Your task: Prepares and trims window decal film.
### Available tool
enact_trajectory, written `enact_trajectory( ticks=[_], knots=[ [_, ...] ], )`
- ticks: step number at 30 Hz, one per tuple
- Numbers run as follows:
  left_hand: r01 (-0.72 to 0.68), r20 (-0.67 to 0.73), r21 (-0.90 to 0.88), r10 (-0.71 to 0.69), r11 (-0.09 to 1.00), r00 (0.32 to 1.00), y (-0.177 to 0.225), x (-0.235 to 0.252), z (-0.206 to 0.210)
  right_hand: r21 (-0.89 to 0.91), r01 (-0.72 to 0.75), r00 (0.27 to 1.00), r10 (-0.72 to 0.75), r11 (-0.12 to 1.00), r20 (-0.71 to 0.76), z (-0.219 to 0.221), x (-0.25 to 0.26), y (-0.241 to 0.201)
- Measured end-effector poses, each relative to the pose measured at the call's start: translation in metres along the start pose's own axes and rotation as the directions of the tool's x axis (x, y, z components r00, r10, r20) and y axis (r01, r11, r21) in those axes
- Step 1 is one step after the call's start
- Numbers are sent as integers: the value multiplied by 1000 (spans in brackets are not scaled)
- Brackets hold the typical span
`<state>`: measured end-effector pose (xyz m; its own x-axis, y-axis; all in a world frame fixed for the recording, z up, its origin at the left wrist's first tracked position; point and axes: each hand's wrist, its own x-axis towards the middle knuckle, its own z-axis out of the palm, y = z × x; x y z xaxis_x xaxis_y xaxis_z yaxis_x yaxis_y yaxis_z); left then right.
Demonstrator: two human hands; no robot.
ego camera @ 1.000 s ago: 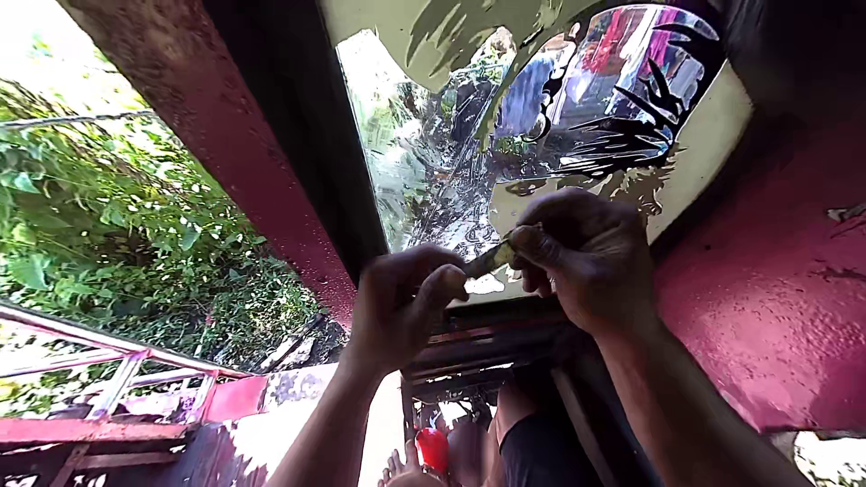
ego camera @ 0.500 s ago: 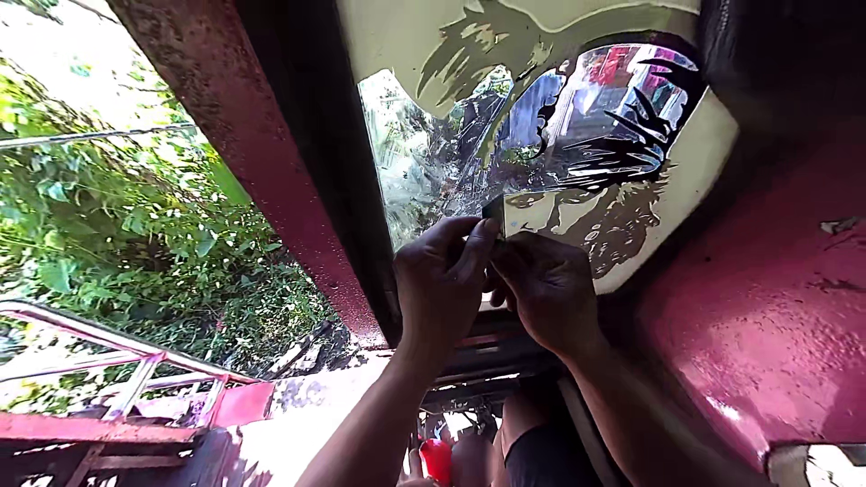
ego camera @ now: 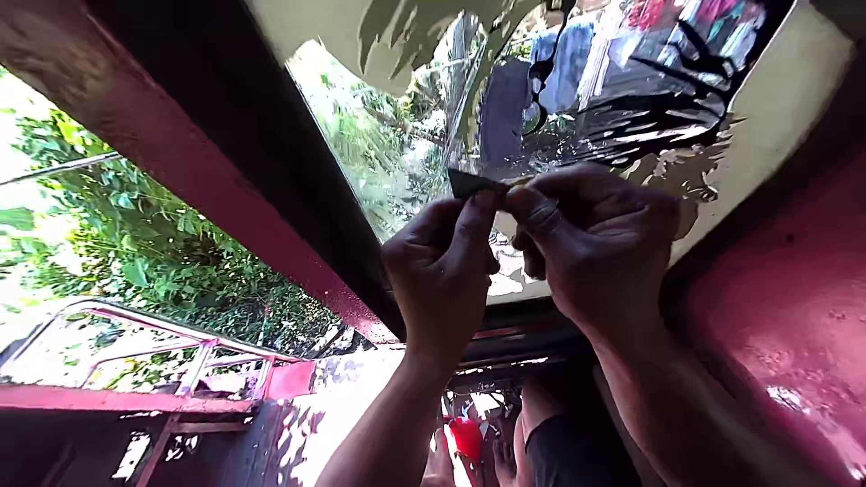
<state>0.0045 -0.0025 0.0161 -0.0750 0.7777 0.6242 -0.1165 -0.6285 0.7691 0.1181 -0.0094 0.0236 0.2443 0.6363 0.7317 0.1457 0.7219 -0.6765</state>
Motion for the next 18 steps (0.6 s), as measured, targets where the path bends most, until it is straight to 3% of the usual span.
enact_trajectory(
  ticks=[3,5,9,13,16,18],
  knots=[
    [46,7,-3,-46,999,999,7,0,4,-166,231,972,-234,959,0,-4,10,3],
    [59,-5,-23,-59,998,998,10,0,7,-326,407,910,-409,853,66,-10,15,9],
    [124,-44,-63,-127,990,991,15,0,11,-493,539,834,-515,683,198,-16,20,8],
    [155,-56,-84,-160,984,985,15,1,11,-621,516,845,-471,590,254,-25,24,3],
    [158,-85,-108,-168,982,982,15,1,14,-502,370,926,-355,782,128,-22,14,6],
    [173,-70,-99,-180,980,981,17,1,13,-296,32,999,-18,955,51,-14,-4,0]
  ],
)
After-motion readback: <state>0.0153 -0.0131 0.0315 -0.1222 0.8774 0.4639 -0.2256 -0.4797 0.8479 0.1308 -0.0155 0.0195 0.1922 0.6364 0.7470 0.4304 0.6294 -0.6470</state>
